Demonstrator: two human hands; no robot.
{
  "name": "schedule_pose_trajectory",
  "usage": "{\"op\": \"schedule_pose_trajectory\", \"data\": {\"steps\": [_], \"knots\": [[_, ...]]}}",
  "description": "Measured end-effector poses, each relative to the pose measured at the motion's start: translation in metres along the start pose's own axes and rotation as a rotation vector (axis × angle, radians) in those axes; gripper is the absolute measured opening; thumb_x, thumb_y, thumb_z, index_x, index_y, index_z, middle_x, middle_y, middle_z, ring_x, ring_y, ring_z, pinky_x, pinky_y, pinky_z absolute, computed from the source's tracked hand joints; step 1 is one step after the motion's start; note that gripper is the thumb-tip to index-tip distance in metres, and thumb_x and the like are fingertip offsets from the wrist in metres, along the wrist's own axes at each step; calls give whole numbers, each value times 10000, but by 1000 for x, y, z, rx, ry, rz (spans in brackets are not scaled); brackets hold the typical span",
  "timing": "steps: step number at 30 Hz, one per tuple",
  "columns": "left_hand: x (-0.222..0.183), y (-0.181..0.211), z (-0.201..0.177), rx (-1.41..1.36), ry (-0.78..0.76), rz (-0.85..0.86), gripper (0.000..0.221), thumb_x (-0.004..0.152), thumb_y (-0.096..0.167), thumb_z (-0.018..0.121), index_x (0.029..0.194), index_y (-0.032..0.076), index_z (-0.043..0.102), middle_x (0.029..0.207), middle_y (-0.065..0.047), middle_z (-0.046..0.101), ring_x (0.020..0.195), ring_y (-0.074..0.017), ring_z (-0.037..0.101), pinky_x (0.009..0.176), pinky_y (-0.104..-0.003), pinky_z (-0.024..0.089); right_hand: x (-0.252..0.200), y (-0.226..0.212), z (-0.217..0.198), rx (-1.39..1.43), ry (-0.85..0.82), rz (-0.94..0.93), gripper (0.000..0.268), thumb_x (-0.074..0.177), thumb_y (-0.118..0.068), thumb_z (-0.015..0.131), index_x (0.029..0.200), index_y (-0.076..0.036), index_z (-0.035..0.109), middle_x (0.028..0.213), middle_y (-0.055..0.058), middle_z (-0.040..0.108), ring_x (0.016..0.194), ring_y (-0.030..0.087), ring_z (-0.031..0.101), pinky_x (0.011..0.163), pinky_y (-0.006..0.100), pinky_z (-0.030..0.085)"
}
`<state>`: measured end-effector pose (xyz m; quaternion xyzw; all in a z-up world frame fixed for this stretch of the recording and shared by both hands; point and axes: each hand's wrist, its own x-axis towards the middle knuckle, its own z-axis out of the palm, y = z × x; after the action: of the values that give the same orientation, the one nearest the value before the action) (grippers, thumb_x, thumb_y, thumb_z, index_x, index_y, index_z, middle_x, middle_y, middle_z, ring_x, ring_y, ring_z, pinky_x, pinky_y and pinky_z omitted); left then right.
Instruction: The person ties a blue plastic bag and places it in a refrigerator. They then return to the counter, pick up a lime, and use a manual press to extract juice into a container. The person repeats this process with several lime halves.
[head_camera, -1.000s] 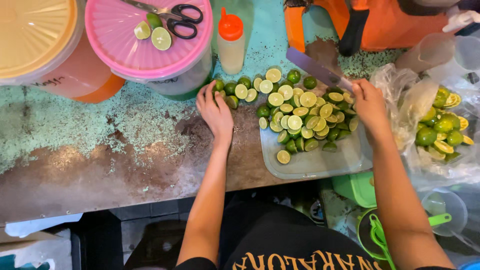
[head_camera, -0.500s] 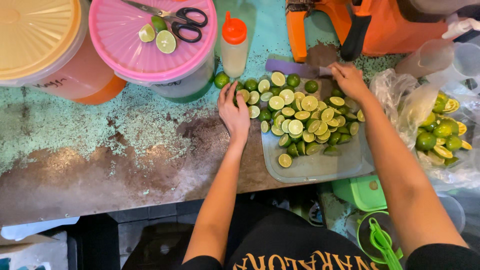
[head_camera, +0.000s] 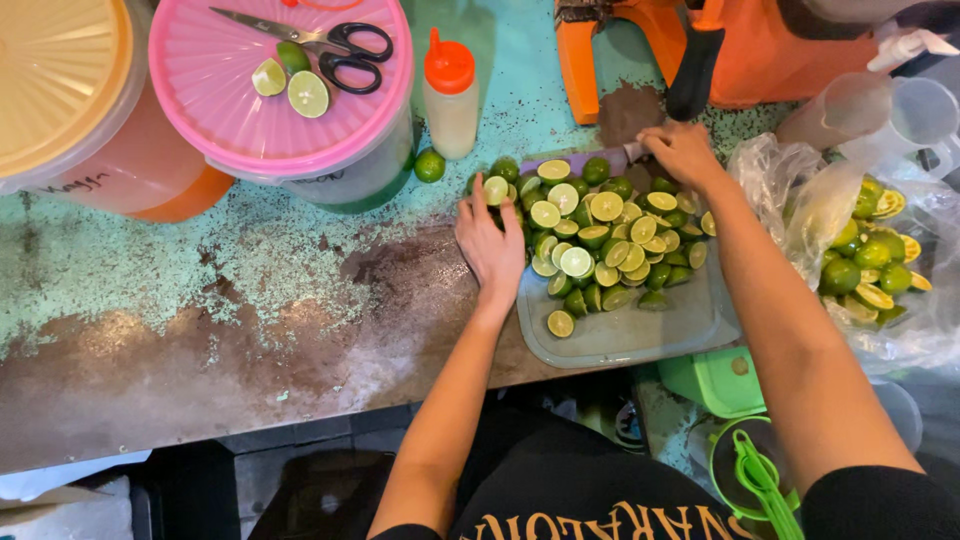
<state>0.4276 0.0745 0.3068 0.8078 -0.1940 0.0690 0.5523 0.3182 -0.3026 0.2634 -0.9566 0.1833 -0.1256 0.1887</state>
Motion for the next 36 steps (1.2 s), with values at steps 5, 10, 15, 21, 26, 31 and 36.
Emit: {"op": "schedule_pose_trajectory", "data": {"steps": [5, 10, 15, 21, 26, 31, 36], "knots": [[-9, 5, 5, 32, 50, 7, 279, 928, 212, 636, 1191, 146, 705, 1113, -145, 590, 1105, -345, 568, 973, -485, 413, -6, -7, -7, 42, 112, -28, 365, 1030, -414, 625, 1060, -90, 792, 933, 132, 740, 851, 315, 706, 834, 409, 521], [-19, 13, 1, -12, 65, -10, 192, 897, 212, 658, 1062, 175, 747, 1118, -115, 583, 1112, -313, 562, 988, -461, 404, -15, 6, -16, -8, 89, 35, 351, 1059, -372, 614, 969, -87, 797, 835, 114, 718, 787, 326, 684, 783, 447, 495], [-27, 21, -8, -73, 55, -13, 181, 886, 177, 656, 1039, 180, 754, 1128, -85, 613, 1099, -309, 575, 987, -453, 413, -26, 4, -16, 8, 117, -16, 331, 1054, -342, 630, 893, -87, 767, 783, 86, 679, 822, 288, 627, 875, 446, 418], [-46, 31, -14, -229, 100, -36, 182, 911, 97, 608, 1039, 138, 731, 1082, -99, 639, 1081, -311, 616, 989, -423, 466, -46, -12, -36, -33, 245, -190, 280, 1044, -299, 640, 862, -100, 715, 830, 21, 667, 847, 217, 569, 926, 412, 332], [-61, 37, -12, -233, 78, -26, 194, 915, 74, 573, 1027, 120, 726, 1095, -96, 649, 1100, -309, 590, 1019, -436, 436, -65, -39, -61, -37, 291, -149, 257, 1044, -289, 666, 877, -98, 705, 795, 8, 621, 861, 216, 521, 932, 412, 309], [-66, 38, -11, -222, 67, -17, 210, 934, 75, 564, 1065, 116, 722, 1210, -110, 608, 1194, -320, 558, 1074, -448, 405, -100, -100, -96, -174, 448, -7, 264, 1121, -266, 624, 959, -67, 686, 951, 39, 643, 997, 241, 535, 965, 430, 309], [-67, 40, -9, -233, 90, -45, 256, 952, 80, 552, 1150, 107, 711, 1329, -127, 557, 1242, -335, 521, 1115, -470, 380, -164, -150, -110, -313, 458, 265, 211, 1145, -307, 610, 1179, -122, 704, 1097, 120, 665, 1099, 340, 552, 917, 509, 330]]}}
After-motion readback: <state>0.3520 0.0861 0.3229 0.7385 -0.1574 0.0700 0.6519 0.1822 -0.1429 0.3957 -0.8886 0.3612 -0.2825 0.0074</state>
